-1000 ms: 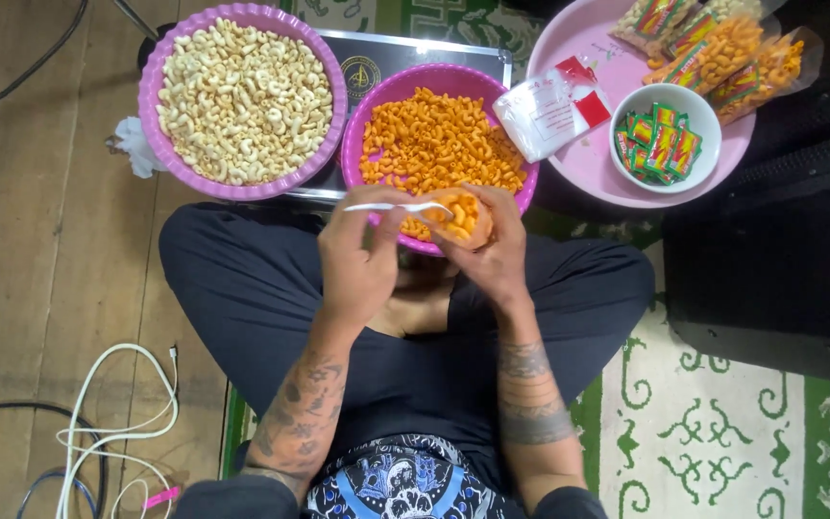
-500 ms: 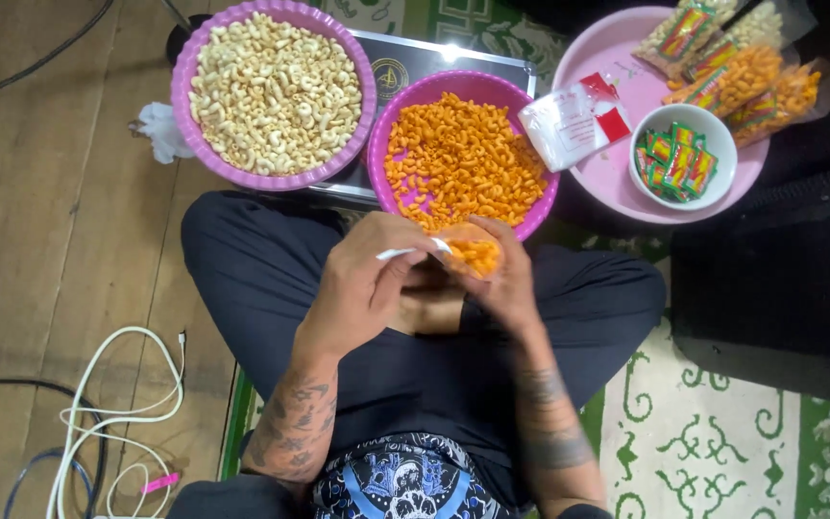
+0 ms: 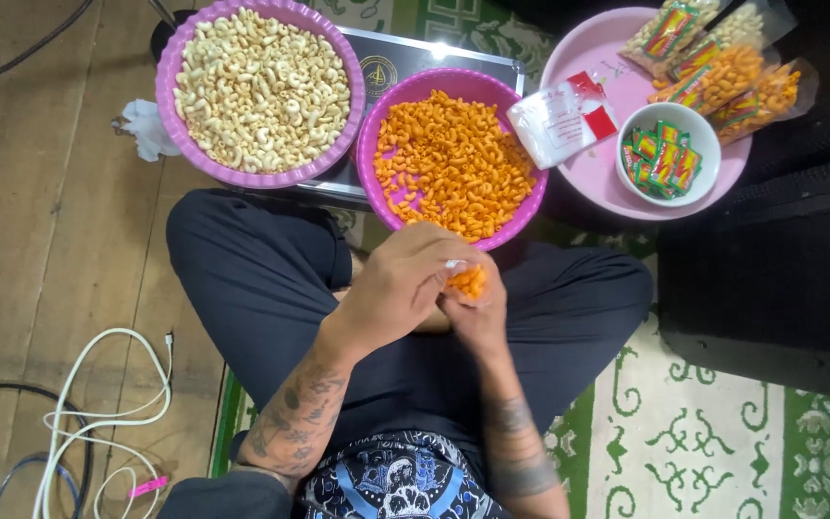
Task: Manually filling small plastic bags with orange snacks using a spoon and hands while sitting on the floor.
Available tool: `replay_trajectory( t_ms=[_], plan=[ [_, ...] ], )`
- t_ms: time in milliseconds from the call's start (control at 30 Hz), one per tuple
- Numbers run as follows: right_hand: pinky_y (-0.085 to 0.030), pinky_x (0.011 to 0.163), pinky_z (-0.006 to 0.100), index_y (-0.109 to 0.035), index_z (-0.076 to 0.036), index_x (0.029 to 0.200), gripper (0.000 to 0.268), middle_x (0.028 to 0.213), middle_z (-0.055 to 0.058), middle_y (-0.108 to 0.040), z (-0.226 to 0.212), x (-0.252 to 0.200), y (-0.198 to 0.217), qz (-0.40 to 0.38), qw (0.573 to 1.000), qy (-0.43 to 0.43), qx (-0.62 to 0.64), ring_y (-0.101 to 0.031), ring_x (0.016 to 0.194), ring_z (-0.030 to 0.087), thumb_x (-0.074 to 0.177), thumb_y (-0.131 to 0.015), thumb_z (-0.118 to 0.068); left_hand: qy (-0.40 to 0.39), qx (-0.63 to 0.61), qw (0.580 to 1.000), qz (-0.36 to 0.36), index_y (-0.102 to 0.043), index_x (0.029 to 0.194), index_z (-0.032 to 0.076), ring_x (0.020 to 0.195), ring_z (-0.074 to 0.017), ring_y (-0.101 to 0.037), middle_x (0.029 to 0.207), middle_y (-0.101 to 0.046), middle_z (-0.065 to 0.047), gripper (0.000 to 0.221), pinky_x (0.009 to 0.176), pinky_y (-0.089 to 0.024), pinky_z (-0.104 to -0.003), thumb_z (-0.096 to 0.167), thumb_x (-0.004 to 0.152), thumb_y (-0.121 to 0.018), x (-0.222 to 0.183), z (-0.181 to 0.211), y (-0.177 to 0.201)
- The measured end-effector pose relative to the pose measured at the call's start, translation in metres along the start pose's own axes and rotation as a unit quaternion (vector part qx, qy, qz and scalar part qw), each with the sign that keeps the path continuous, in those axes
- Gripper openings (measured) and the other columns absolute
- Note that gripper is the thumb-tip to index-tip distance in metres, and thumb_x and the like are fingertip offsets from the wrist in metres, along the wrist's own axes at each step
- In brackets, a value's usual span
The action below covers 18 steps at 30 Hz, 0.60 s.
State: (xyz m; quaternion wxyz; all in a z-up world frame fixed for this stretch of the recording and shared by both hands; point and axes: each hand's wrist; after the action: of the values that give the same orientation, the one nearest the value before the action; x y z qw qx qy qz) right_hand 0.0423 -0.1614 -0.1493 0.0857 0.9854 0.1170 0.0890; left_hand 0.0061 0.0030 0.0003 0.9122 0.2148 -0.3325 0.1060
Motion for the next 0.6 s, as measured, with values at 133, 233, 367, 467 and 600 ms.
replay_trajectory(
  t_ms=[133,233,367,467,600],
  plan=[
    [-0.055,0.085,0.049,-0.062,0.004,0.119,0.049,0.108,0.024,-0.063,-0.023,-0.004,-0.012,0.024,0.999,0.042,-0.004,-0.06,0.102,0.031,0.071,-0.072,0.008,-0.017,0.01,1.0,-0.023,-0.071,0.107,0.004,0.091,-0.0385,-0.069,0.098,-0.069,-0.013,0.019,0.085,-0.057,-0.048,0.009,0.106,-0.053,-0.005,-0.003,-0.006],
    [-0.055,0.087,0.045,-0.066,0.0,0.119,0.062,0.103,0.02,-0.064,-0.007,0.004,0.003,0.029,0.999,0.037,0.016,-0.065,0.098,0.032,0.061,-0.084,0.002,0.011,-0.012,1.0,0.011,-0.075,0.108,0.008,0.097,-0.033,-0.071,0.105,-0.073,-0.008,0.016,0.091,-0.057,-0.044,0.011,0.104,-0.059,-0.008,-0.008,-0.006],
    [-0.052,0.097,0.044,-0.068,-0.002,0.123,0.063,0.115,0.02,-0.067,-0.02,0.028,0.021,0.002,0.996,0.084,0.008,-0.067,0.106,0.032,0.066,-0.093,-0.008,0.003,-0.027,0.999,0.03,-0.075,0.104,0.006,0.09,-0.033,-0.07,0.1,-0.073,-0.008,0.017,0.088,-0.057,-0.042,0.008,0.104,-0.058,0.0,-0.005,-0.006],
    [-0.05,0.1,0.047,-0.068,-0.004,0.126,0.067,0.117,0.019,-0.067,-0.019,0.036,0.022,-0.043,0.993,0.111,-0.022,-0.067,0.11,0.036,0.065,-0.094,-0.008,0.002,-0.021,1.0,0.019,-0.074,0.103,0.006,0.089,-0.0356,-0.07,0.1,-0.073,-0.01,0.017,0.086,-0.057,-0.044,0.009,0.104,-0.058,-0.001,-0.009,-0.012],
    [-0.049,0.103,0.047,-0.067,-0.005,0.128,0.069,0.12,0.016,-0.069,-0.019,0.054,0.019,-0.08,0.99,0.114,-0.02,-0.067,0.113,0.034,0.065,-0.095,-0.01,0.012,-0.038,0.999,0.036,-0.076,0.103,0.01,0.088,-0.0334,-0.07,0.1,-0.073,-0.008,0.015,0.087,-0.057,-0.044,0.009,0.102,-0.061,0.009,-0.021,-0.009]
  ],
)
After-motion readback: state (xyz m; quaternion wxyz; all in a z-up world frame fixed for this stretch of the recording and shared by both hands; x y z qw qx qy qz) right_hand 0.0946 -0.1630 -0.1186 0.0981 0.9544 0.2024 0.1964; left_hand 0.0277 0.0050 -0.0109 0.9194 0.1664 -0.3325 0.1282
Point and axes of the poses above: each hand's wrist, its own x-axis towards the middle knuckle, its own y-axis out of the back of the hand, z = x × y
